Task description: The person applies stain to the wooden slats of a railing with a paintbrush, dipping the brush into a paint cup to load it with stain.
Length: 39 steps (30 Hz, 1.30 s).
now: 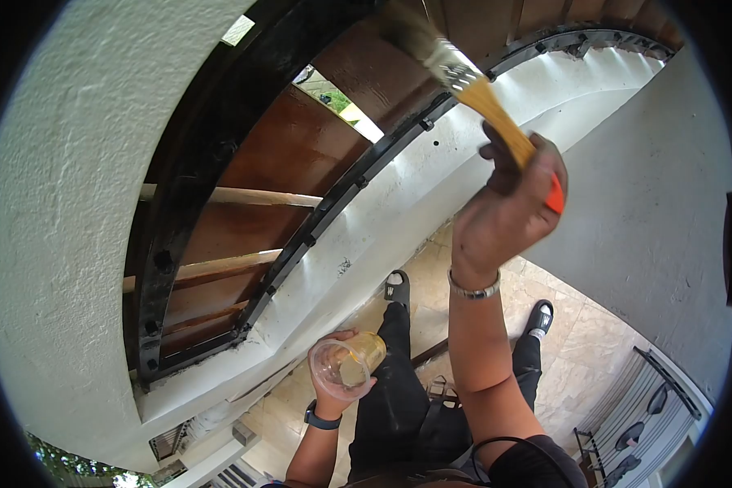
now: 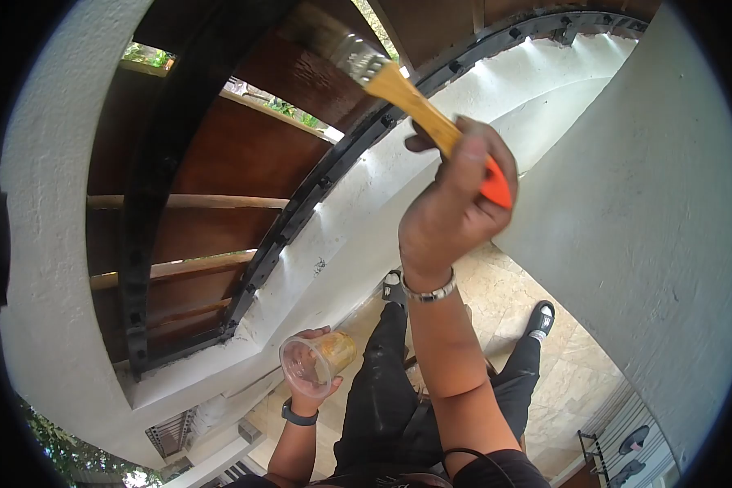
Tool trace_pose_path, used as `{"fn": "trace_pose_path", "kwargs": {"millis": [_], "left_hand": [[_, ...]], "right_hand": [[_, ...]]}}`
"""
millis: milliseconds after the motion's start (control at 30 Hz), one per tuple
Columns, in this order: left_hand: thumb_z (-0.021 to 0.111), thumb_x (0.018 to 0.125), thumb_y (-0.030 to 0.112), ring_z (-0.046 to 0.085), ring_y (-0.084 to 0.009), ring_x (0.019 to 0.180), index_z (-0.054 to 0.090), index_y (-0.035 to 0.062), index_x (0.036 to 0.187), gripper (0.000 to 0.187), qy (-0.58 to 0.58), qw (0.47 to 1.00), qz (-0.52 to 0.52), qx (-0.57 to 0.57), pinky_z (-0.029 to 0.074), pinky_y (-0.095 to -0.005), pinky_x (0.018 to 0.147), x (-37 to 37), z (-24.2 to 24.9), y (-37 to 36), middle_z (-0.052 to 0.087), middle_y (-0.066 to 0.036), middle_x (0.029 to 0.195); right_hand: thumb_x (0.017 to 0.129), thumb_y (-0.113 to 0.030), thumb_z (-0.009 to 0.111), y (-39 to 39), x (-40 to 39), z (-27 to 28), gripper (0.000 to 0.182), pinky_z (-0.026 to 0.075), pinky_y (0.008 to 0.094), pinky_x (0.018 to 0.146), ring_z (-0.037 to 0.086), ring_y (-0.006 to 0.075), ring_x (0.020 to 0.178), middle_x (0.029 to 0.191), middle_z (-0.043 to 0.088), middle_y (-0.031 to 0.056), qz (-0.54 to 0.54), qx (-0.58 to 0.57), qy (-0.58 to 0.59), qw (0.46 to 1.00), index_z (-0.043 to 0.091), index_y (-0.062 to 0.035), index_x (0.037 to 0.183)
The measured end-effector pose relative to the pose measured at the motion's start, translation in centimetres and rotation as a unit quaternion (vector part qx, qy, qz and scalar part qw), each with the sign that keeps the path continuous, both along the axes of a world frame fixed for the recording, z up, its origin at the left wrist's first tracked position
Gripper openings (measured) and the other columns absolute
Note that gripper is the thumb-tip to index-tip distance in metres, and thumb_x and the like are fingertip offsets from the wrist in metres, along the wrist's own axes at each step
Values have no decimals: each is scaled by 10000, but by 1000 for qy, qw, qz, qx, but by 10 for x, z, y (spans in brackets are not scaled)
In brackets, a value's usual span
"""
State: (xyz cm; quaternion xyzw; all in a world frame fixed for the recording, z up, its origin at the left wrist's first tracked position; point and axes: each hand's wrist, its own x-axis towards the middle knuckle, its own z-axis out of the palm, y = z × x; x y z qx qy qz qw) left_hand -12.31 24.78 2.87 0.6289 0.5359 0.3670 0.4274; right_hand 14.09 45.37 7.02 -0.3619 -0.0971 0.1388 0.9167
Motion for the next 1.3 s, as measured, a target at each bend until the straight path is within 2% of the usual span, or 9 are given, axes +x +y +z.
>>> {"fn": "trace_pose_path", "kwargs": {"millis": [100,167,300,467,667,833,1033,1167,1300], "left_hand": [[917,614,214,586,-356,1178,400,28,1259,847,-20,1000,5,-1,457,-462,1019,2,0,0,544,-187,1234],[917,614,214,587,-355,1179,400,28,1260,849,-41,999,13,-1,456,-462,1019,3,-3,2,543,-185,1234],[917,611,224,591,-350,1176,416,29,1259,842,-17,1000,-2,-11,462,-458,1011,6,-6,0,544,-180,1232],[915,608,239,595,-345,1166,451,29,1243,814,-15,1000,4,-15,469,-455,999,10,-6,5,556,-174,1219],[912,619,263,600,-341,1148,472,37,1230,786,-9,999,21,-23,470,-457,994,9,-3,4,561,-166,1214],[901,617,251,603,-343,1144,486,35,1217,761,-15,1000,0,17,472,-457,986,14,-5,7,567,-168,1204],[896,621,263,600,-349,1143,465,30,1227,780,6,1000,-7,-1,471,-461,991,10,-6,10,557,-168,1201],[901,621,288,594,-350,1150,450,26,1240,810,-35,999,27,-28,462,-464,1009,12,-9,7,550,-167,1204],[902,642,355,574,-360,1184,414,21,1281,871,-11,999,16,-28,446,-468,1036,1,-16,0,539,-166,1225]], "right_hand": [[975,-122,617,-4,4,-12,227,515,250,707,661,161,745,913,683,140,34,-39,-73,996,608,91,1051],[988,-123,597,-13,15,-26,224,509,240,701,656,147,745,888,689,136,-66,-138,-156,976,617,90,1054],[930,-22,617,-21,5,-54,102,529,302,707,674,243,750,861,688,147,-13,-247,-256,934,645,51,996],[856,44,657,-55,-32,-52,101,524,306,731,670,232,803,891,691,129,102,-111,-359,921,671,33,956],[906,16,645,-34,11,-57,102,527,302,707,664,197,788,886,679,131,44,-207,-258,943,654,42,1005],[919,8,631,-12,20,-50,87,525,289,675,663,194,769,881,677,136,-41,-141,-203,968,652,37,999],[909,4,611,-59,-13,-77,85,532,336,720,675,268,804,880,674,145,68,-123,-343,929,637,38,983],[888,29,625,-98,-11,-114,90,526,335,745,675,267,858,878,673,153,114,-184,-186,958,651,41,974],[869,20,689,-67,16,-128,114,521,293,725,665,207,827,905,693,125,129,-189,-364,903,690,20,983]]}}
